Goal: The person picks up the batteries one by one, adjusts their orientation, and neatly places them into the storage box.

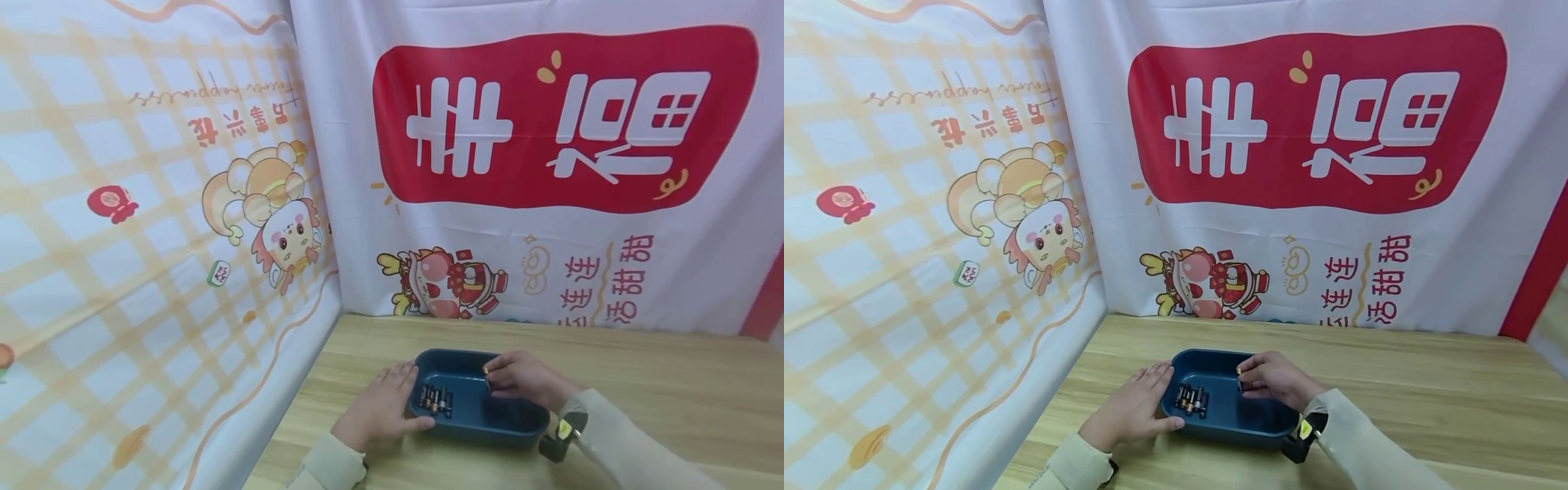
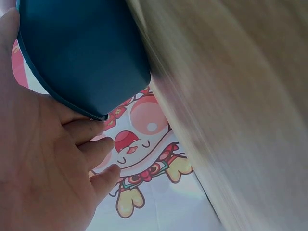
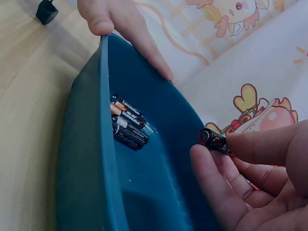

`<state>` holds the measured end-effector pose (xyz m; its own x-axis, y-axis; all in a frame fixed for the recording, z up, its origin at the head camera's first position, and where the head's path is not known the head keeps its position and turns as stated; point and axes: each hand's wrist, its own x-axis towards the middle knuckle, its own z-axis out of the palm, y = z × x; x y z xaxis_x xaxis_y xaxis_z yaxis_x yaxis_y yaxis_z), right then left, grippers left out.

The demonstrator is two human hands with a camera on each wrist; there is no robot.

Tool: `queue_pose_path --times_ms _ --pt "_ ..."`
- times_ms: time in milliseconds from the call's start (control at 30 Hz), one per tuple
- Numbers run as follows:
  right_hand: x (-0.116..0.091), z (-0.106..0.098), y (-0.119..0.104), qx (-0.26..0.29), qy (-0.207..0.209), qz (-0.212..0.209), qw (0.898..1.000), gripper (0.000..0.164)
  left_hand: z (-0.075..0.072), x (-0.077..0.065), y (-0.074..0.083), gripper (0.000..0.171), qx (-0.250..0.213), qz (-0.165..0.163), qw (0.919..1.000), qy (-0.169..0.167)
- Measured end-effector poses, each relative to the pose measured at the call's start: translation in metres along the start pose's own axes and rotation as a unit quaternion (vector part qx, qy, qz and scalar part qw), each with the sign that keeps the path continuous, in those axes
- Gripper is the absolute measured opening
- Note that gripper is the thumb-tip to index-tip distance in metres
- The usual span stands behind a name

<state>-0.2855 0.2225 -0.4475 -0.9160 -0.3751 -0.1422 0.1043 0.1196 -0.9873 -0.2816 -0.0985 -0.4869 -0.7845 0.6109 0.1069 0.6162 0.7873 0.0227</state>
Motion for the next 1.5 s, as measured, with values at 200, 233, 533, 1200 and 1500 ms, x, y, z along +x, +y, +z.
queue_pose_path --times_ms 200,233,533,1200,1500 --pt "0.006 0.008 0.004 -0.002 0.008 0.002 1.000 0.026 -0.001 0.000 0.001 0.102 -0.002 0.006 1.0000 0.003" --pt "0.007 0.010 0.005 -0.003 0.010 0.003 1.000 0.027 -0.001 0.000 0.001 0.102 -0.001 0.006 1.0000 0.003" --pt "0.018 0.020 0.015 -0.011 0.026 0.026 0.999 0.025 0.004 0.002 0.001 0.102 0.005 0.018 0.9998 0.009" --pt "0.038 0.040 0.018 -0.052 0.042 0.058 0.996 0.021 0.001 0.001 0.000 0.101 -0.005 0.015 0.9999 0.003" --pt "0.048 0.044 0.022 -0.070 0.055 0.069 0.994 0.017 0.002 0.001 0.000 0.100 -0.005 0.013 0.9999 -0.001"
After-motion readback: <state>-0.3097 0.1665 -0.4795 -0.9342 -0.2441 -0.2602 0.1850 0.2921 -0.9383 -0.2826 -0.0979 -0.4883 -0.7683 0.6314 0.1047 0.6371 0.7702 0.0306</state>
